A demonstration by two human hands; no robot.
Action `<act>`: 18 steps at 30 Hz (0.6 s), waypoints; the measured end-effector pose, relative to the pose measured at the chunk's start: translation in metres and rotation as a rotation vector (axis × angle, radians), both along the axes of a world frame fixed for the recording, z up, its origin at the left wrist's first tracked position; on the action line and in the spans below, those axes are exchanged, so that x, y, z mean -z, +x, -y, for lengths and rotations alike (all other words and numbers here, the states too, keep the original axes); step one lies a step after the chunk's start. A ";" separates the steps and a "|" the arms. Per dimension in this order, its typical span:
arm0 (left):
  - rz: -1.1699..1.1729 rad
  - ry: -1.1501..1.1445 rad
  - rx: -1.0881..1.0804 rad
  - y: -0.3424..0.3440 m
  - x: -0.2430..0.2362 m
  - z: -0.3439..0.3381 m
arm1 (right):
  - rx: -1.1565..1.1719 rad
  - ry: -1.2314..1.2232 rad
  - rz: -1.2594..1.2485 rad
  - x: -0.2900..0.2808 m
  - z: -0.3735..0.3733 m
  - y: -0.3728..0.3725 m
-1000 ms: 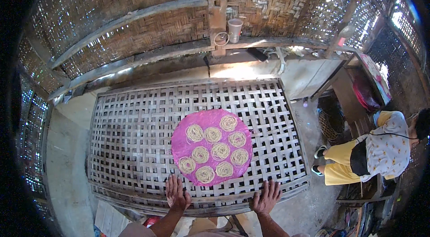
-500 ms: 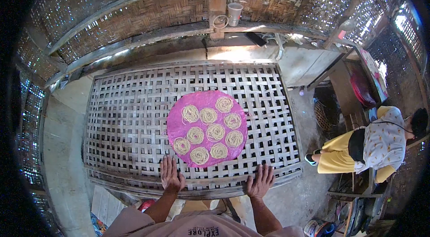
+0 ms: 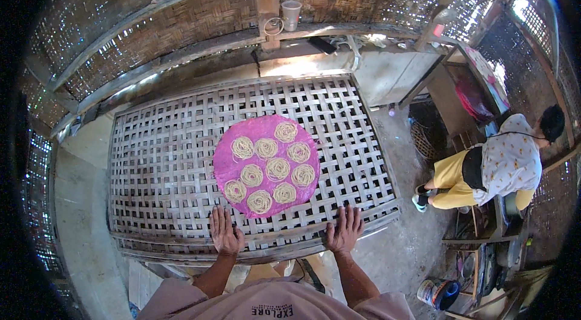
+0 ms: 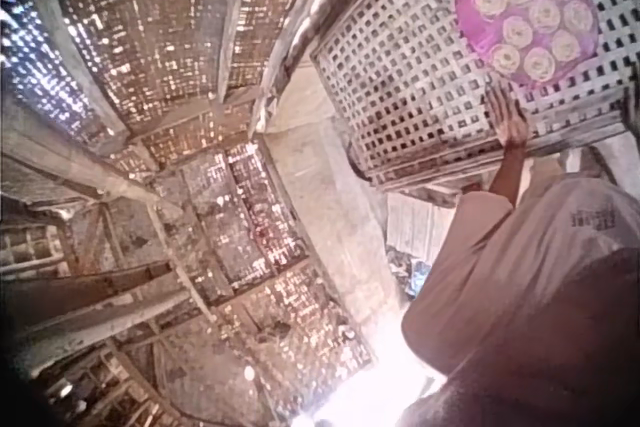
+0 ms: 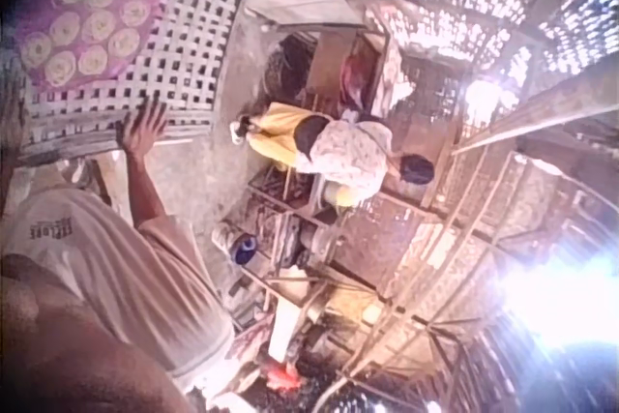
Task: The person picks up spiral-shaped dough pieces from a pink tray by hand and arranges them onto a metal wire rack; the person then moves the empty tray and picks up another tray to continue the action.
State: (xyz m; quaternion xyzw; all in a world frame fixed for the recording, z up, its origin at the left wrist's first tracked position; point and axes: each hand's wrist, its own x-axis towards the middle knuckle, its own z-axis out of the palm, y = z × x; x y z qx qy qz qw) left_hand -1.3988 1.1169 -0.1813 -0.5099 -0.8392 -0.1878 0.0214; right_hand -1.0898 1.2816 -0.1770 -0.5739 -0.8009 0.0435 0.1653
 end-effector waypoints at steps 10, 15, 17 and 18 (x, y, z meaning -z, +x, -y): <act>0.000 0.041 -0.002 0.005 -0.002 0.003 | 0.001 0.004 0.014 -0.006 0.002 0.005; -0.007 0.037 0.002 0.006 -0.006 0.002 | 0.008 -0.004 -0.010 -0.011 0.003 0.006; -0.007 0.039 0.010 0.006 -0.007 0.000 | 0.012 -0.012 -0.010 -0.011 0.002 0.006; -0.014 0.028 0.003 0.006 -0.007 0.000 | 0.011 -0.017 -0.010 -0.013 0.002 0.005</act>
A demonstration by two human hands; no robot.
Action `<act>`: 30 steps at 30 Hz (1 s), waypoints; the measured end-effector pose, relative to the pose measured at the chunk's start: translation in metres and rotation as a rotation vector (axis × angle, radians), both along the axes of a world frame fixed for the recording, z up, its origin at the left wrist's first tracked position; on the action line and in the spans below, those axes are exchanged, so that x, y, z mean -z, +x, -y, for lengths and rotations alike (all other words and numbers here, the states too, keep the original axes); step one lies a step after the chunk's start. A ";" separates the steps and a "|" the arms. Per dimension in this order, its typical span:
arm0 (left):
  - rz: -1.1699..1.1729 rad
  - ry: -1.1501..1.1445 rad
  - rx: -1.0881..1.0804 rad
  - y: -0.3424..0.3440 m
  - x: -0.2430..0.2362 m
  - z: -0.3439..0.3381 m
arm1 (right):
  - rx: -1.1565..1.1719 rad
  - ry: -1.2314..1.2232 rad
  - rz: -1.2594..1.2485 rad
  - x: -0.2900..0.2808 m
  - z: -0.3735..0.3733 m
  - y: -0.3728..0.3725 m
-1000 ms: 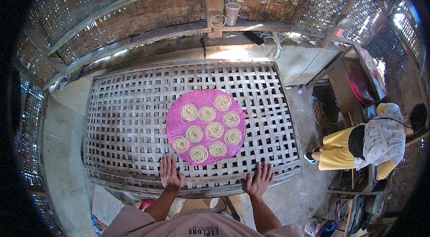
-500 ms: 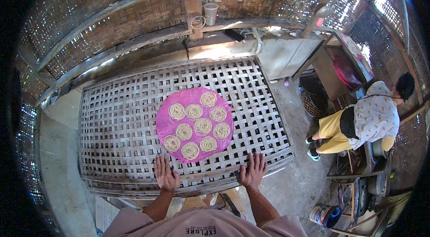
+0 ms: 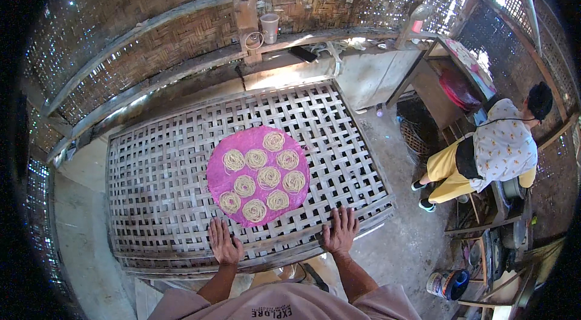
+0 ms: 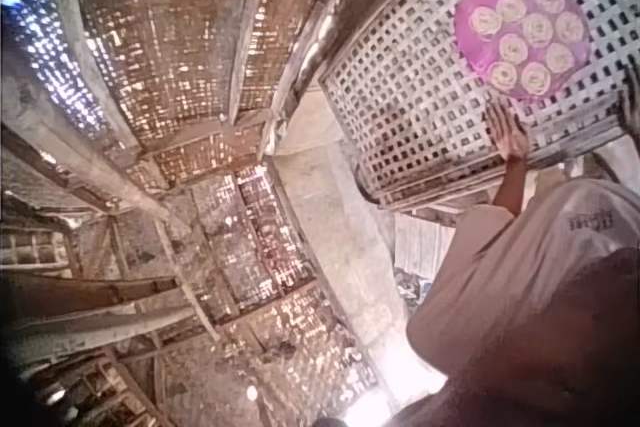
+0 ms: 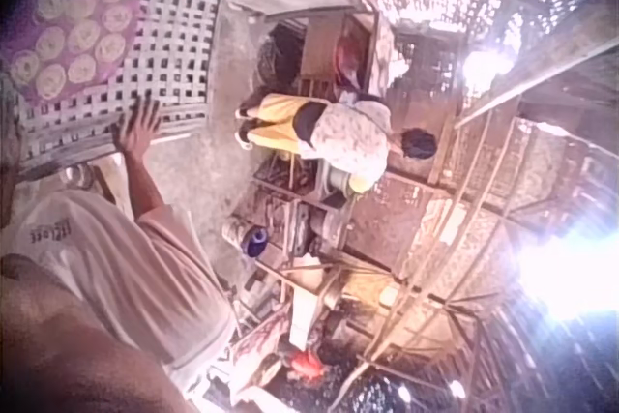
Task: The person picks up spiral-shaped dough pieces from a pink tray by hand and arranges them onto a metal wire rack; the person then moves the empty tray and picks up another tray to continue the action.
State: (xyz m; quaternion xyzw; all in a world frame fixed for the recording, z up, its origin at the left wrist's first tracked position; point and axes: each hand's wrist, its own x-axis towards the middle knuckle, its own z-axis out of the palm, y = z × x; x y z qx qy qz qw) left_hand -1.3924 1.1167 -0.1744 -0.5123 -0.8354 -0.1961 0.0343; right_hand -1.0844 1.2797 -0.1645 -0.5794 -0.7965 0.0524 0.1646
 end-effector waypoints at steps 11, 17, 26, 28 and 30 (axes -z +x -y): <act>-0.004 -0.012 -0.016 0.006 -0.002 -0.001 | -0.012 -0.004 -0.032 -0.004 -0.004 0.004; 0.004 -0.027 -0.017 0.006 -0.001 -0.004 | -0.003 -0.009 -0.013 -0.006 -0.006 0.005; 0.003 -0.048 -0.020 0.007 -0.002 -0.005 | 0.003 -0.022 -0.017 -0.008 -0.007 0.005; 0.004 -0.043 -0.013 0.007 -0.002 -0.004 | -0.013 0.001 -0.011 -0.006 -0.007 0.007; 0.001 -0.052 -0.013 0.007 -0.002 -0.005 | -0.011 0.000 -0.010 -0.007 -0.007 0.007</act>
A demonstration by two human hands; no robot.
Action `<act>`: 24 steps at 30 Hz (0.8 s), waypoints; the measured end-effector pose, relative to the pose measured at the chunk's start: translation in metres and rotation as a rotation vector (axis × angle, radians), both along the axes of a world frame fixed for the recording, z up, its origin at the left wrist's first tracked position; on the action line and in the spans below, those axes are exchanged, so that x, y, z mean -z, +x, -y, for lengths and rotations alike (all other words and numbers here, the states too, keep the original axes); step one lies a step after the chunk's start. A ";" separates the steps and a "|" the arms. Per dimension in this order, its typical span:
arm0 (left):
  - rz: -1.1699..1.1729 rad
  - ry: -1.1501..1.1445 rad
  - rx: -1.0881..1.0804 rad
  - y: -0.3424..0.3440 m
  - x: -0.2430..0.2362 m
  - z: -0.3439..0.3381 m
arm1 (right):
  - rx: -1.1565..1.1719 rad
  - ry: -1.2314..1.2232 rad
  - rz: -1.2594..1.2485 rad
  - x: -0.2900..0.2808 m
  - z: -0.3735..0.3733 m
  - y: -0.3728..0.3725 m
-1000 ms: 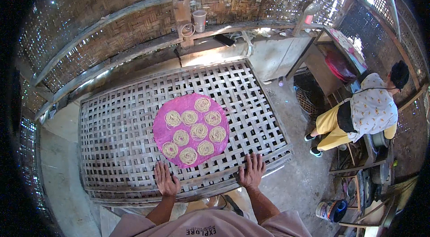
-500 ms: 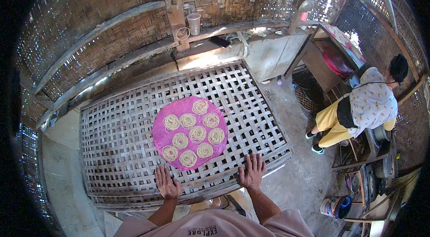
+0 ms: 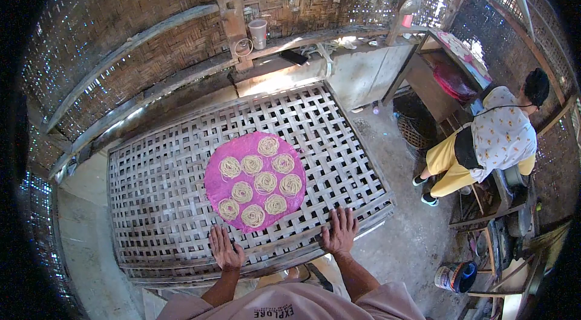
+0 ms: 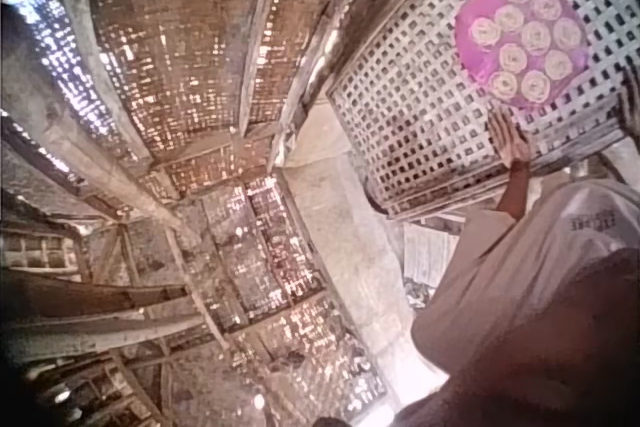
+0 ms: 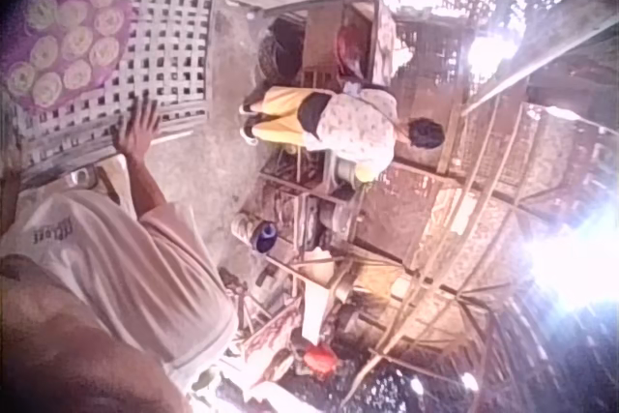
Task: The person picks up spiral-shaped dough pieces from a pink tray by hand and arranges them onto a metal wire rack; the person then moves the empty tray and picks up another tray to continue the action.
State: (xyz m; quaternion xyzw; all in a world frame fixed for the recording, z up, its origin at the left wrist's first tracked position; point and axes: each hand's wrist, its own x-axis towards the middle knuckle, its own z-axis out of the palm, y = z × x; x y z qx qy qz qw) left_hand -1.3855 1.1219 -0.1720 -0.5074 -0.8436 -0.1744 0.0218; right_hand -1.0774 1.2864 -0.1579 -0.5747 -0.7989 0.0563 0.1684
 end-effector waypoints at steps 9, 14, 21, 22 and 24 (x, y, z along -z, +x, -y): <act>0.010 -0.014 -0.009 0.003 -0.002 -0.008 | 0.017 -0.023 -0.002 0.003 -0.007 0.001; -0.022 -0.017 0.011 0.003 0.000 -0.011 | 0.009 -0.035 -0.029 0.003 -0.012 0.004; -0.045 0.001 0.020 0.007 0.002 -0.017 | 0.003 -0.014 -0.027 -0.001 -0.020 0.008; -0.045 0.000 0.018 0.008 0.003 -0.017 | -0.001 -0.017 -0.020 -0.001 -0.021 0.009; -0.043 0.001 0.016 0.010 0.003 -0.018 | 0.006 -0.034 -0.029 0.001 -0.022 0.012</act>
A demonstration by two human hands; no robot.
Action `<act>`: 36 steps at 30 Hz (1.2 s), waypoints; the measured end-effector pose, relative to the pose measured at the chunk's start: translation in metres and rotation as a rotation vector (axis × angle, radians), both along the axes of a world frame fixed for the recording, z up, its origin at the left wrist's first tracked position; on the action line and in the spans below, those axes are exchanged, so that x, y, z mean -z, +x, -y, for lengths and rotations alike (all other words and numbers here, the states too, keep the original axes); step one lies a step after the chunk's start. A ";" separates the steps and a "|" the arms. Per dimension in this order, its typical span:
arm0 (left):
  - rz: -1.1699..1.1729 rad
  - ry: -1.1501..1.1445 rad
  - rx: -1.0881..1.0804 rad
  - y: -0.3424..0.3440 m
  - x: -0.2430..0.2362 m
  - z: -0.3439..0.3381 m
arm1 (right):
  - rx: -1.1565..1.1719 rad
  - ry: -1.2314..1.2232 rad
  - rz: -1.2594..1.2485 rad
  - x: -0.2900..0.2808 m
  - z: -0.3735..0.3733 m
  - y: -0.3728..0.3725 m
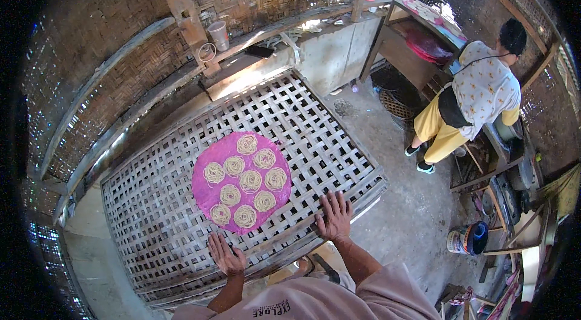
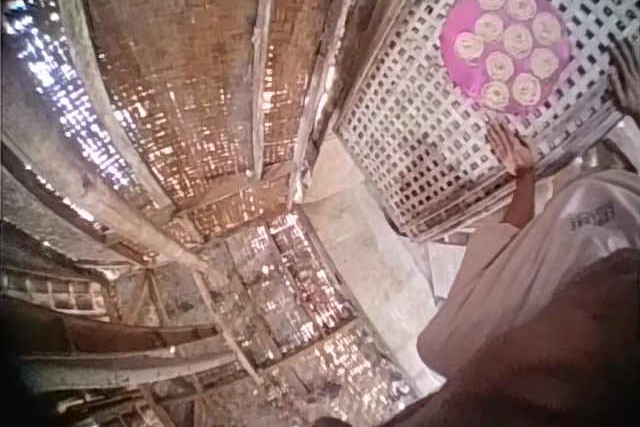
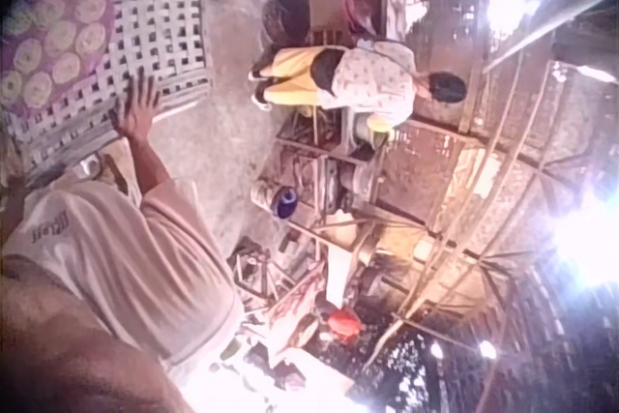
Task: The person picks up spiral-shaped dough pieces from a pink tray by hand and arranges them onto a metal wire rack; the person then moves the empty tray and picks up another tray to continue the action.
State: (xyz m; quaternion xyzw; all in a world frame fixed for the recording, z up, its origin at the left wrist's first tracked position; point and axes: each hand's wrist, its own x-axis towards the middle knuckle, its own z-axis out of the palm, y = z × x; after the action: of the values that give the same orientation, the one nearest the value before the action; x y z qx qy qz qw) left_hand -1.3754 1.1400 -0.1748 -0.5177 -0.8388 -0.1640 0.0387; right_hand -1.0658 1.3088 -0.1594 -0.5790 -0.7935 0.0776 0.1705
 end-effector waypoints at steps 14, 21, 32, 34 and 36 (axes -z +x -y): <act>-0.024 0.047 0.022 0.003 -0.007 -0.009 | 0.007 -0.027 -0.036 0.001 -0.006 0.004; 0.015 0.024 0.011 0.008 -0.010 -0.008 | 0.012 -0.049 -0.028 -0.006 -0.005 0.006; 0.013 0.021 0.007 0.013 -0.012 -0.010 | 0.013 -0.069 -0.034 -0.008 -0.007 0.011; 0.008 0.013 -0.001 0.015 -0.013 -0.010 | 0.005 -0.048 -0.016 -0.009 -0.008 0.012; 0.000 0.014 0.001 0.017 -0.015 -0.011 | 0.003 -0.047 -0.019 -0.010 -0.009 0.014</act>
State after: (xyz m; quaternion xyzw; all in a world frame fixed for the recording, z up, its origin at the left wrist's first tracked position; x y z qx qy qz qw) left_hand -1.3582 1.1506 -0.1595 -0.5179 -0.8374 -0.1698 0.0421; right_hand -1.0521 1.3176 -0.1495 -0.5833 -0.7889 0.1014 0.1646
